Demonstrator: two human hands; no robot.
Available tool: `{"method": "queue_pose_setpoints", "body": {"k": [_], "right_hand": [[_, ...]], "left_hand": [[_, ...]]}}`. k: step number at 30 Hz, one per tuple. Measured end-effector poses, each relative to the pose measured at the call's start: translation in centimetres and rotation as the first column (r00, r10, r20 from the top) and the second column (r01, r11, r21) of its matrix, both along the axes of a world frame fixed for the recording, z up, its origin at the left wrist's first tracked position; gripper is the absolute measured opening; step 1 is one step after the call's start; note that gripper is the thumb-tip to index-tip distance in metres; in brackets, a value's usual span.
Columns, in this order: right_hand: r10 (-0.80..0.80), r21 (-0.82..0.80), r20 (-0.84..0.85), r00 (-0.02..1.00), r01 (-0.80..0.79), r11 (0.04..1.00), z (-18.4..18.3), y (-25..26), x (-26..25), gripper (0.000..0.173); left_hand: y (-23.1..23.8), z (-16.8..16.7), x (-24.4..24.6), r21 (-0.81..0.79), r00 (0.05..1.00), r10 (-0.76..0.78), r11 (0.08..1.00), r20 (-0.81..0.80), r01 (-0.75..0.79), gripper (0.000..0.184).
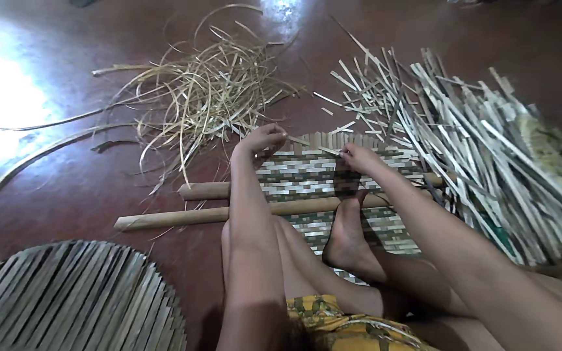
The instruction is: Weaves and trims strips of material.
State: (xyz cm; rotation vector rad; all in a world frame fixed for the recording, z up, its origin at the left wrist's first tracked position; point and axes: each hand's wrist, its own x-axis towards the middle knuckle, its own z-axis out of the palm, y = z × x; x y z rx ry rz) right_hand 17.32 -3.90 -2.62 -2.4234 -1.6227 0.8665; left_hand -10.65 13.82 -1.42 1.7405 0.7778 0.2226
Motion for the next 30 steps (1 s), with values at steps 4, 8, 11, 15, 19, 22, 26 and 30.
{"method": "queue_pose_setpoints", "body": {"k": [4,8,11,15,19,22,26,30], "right_hand": [[-0.011,-0.007,-0.014,1.000,0.011,1.000,-0.2,0.1,0.0,0.033],[-0.013,-0.016,-0.021,1.000,0.012,1.000,0.1,0.2,-0.1,0.034],[-0.014,-0.036,-0.023,1.000,0.013,0.999,0.4,0.4,-0.3,0.036],[-0.007,-0.020,-0.031,0.999,0.006,1.000,0.0,0.7,-0.1,0.035],[-0.009,0.015,-0.049,0.999,0.009,1.000,-0.6,1.0,0.3,0.033],[0.011,0.022,0.008,1.000,-0.012,1.000,-0.2,1.3,0.1,0.033],[0.065,-0.062,0.137,0.988,-0.057,0.996,2.8,1.9,-1.6,0.034],[0.089,-0.071,0.188,0.978,-0.077,0.995,3.0,2.2,-1.8,0.033]], "left_hand": [[-0.2,-0.6,0.4,0.019,0.996,0.092,0.996,0.020,-0.092,0.028],[0.0,-1.2,0.7,-0.003,0.992,0.127,0.992,0.020,-0.127,0.031],[-0.1,-1.2,0.6,-0.015,0.991,0.136,0.991,0.011,-0.136,0.033],[-0.2,-1.4,0.7,-0.047,0.988,0.156,0.987,0.012,-0.155,0.034],[0.1,-1.8,0.9,-0.040,0.983,0.183,0.982,-0.001,-0.183,0.033],[0.5,-2.1,0.4,0.066,0.970,0.176,0.984,-0.166,-0.168,0.033],[0.2,-2.0,-0.3,0.185,0.910,0.262,0.960,-0.322,-0.211,0.039],[-2.4,2.4,1.0,0.333,0.801,0.354,0.920,-0.483,-0.206,0.042]]}}
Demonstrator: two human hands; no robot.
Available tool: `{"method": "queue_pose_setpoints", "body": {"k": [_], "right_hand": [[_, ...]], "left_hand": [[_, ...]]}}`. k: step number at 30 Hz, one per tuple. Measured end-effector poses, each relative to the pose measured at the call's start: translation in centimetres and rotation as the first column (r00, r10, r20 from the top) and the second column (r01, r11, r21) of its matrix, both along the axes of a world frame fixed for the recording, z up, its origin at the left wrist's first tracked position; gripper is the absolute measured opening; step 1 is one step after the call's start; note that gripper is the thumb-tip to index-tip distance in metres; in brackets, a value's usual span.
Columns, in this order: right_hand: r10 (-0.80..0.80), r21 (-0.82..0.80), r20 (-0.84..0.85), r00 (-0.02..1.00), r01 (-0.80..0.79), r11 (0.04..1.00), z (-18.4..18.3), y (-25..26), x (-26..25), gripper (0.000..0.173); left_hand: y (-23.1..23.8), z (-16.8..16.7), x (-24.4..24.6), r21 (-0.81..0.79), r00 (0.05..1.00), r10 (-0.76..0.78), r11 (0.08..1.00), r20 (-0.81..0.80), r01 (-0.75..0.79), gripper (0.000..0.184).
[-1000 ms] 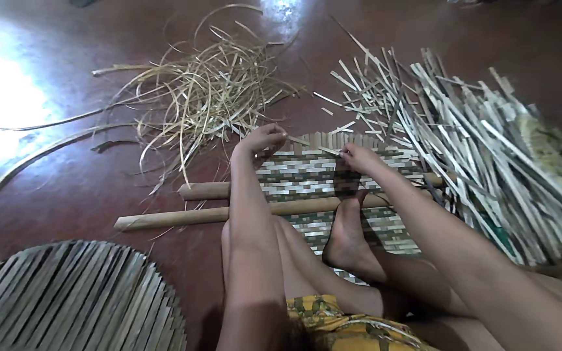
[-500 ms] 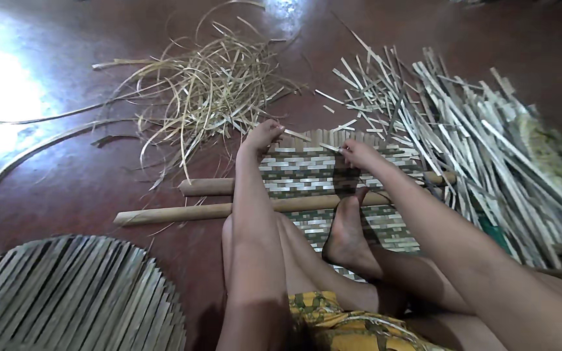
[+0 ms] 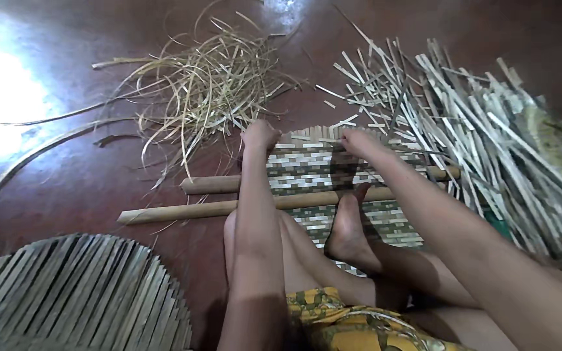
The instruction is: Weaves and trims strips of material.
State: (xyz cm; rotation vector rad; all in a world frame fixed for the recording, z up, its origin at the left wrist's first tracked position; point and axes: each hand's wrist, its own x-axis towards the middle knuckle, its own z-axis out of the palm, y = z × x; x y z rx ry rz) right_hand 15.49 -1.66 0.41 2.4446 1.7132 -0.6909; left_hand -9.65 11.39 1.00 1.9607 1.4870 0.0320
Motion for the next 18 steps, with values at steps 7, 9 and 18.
{"method": "queue_pose_setpoints", "body": {"k": [7,9,18], "right_hand": [[0.013,0.062,-0.016,1.000,-0.012,0.998,-1.1,0.2,0.6,0.032],[0.049,0.072,0.000,0.999,-0.049,0.996,-0.9,0.4,0.9,0.031],[0.234,0.028,-0.018,0.972,-0.234,0.972,-0.8,1.2,1.5,0.029]], "left_hand": [[-2.9,3.5,2.7,0.119,0.967,-0.065,0.988,-0.244,0.097,0.038],[-2.7,3.2,2.1,0.107,0.969,-0.061,0.990,-0.238,0.089,0.038],[0.1,-2.6,0.2,-0.013,0.973,-0.006,1.000,-0.231,0.003,0.050]]}}
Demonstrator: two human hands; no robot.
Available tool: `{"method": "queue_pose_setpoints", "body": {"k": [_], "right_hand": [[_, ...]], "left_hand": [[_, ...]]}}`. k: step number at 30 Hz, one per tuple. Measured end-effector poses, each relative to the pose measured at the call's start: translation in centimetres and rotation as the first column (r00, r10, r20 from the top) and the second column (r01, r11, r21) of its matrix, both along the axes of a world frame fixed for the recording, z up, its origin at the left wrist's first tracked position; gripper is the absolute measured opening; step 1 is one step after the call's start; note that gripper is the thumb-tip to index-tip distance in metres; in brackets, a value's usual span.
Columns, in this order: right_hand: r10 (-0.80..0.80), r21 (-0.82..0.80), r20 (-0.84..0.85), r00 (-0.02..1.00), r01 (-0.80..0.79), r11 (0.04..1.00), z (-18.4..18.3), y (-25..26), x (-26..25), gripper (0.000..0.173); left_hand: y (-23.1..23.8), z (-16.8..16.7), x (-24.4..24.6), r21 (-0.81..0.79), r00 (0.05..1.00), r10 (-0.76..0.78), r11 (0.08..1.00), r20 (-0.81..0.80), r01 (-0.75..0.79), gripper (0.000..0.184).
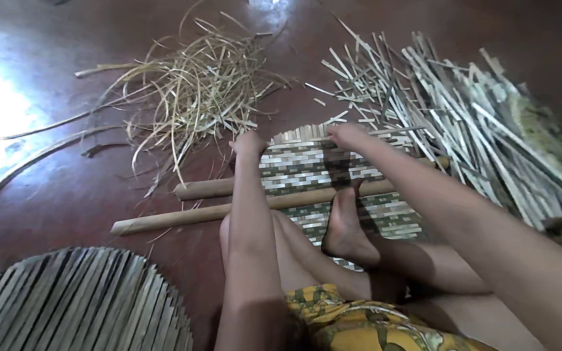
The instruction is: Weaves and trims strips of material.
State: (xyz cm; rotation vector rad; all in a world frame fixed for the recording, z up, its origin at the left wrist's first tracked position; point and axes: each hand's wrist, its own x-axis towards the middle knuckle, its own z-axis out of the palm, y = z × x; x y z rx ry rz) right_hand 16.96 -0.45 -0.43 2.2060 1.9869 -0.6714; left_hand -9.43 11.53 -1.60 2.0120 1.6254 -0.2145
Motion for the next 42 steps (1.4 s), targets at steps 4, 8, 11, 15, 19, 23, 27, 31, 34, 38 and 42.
{"method": "queue_pose_setpoints", "body": {"k": [4,8,11,15,19,23,27,31,34,38,42], "right_hand": [[-0.052,-0.008,0.049,0.997,0.052,0.999,-0.3,0.1,0.5,0.034],[-0.182,-0.049,0.026,0.983,0.183,0.982,2.0,-0.9,1.9,0.038],[-0.177,-0.150,0.055,0.983,0.183,0.972,3.7,-1.5,3.1,0.038],[-0.161,-0.190,0.171,0.972,0.192,0.963,3.8,-0.9,4.4,0.038],[-0.182,0.096,0.195,0.964,0.166,0.982,3.5,1.8,3.9,0.035],[-0.108,0.113,0.242,0.964,0.083,0.990,2.2,5.2,3.2,0.036],[-0.133,-0.148,0.346,0.929,0.194,0.970,4.7,5.7,1.8,0.036],[-0.034,-0.115,0.405,0.914,0.088,0.989,8.6,4.4,0.1,0.026],[0.034,-0.066,0.403,0.914,-0.007,0.998,9.8,2.5,-2.1,0.012],[-0.092,-0.011,0.284,0.954,0.099,0.995,6.9,0.0,0.2,0.024],[-0.219,0.066,0.037,0.975,0.216,0.974,0.8,-3.0,5.6,0.028]], "left_hand": [[-1.0,2.3,0.4,0.138,0.998,0.030,0.990,0.057,-0.038,0.052],[-3.2,2.5,5.5,0.226,0.901,-0.282,0.950,0.330,0.214,0.032],[-5.0,-0.5,10.2,0.271,0.758,-0.554,0.832,0.345,0.485,0.032],[-5.4,-2.9,12.2,0.298,0.779,-0.571,0.814,0.259,0.498,0.029],[-5.5,-2.4,12.3,0.264,0.808,-0.506,0.859,0.303,0.439,0.031],[-6.2,-2.5,12.7,0.320,0.833,-0.461,0.874,0.307,0.365,0.035],[-6.1,-2.4,12.5,0.295,0.825,-0.472,0.873,0.311,0.388,0.029],[-5.8,-2.5,12.5,0.262,0.832,-0.439,0.894,0.339,0.364,0.029],[-6.0,-2.2,12.4,0.273,0.842,-0.435,0.893,0.319,0.358,0.032],[-6.5,-3.1,12.0,0.361,0.822,-0.493,0.850,0.285,0.384,0.024],[-7.0,-3.6,12.0,0.401,0.821,-0.531,0.813,0.211,0.422,0.025]]}}
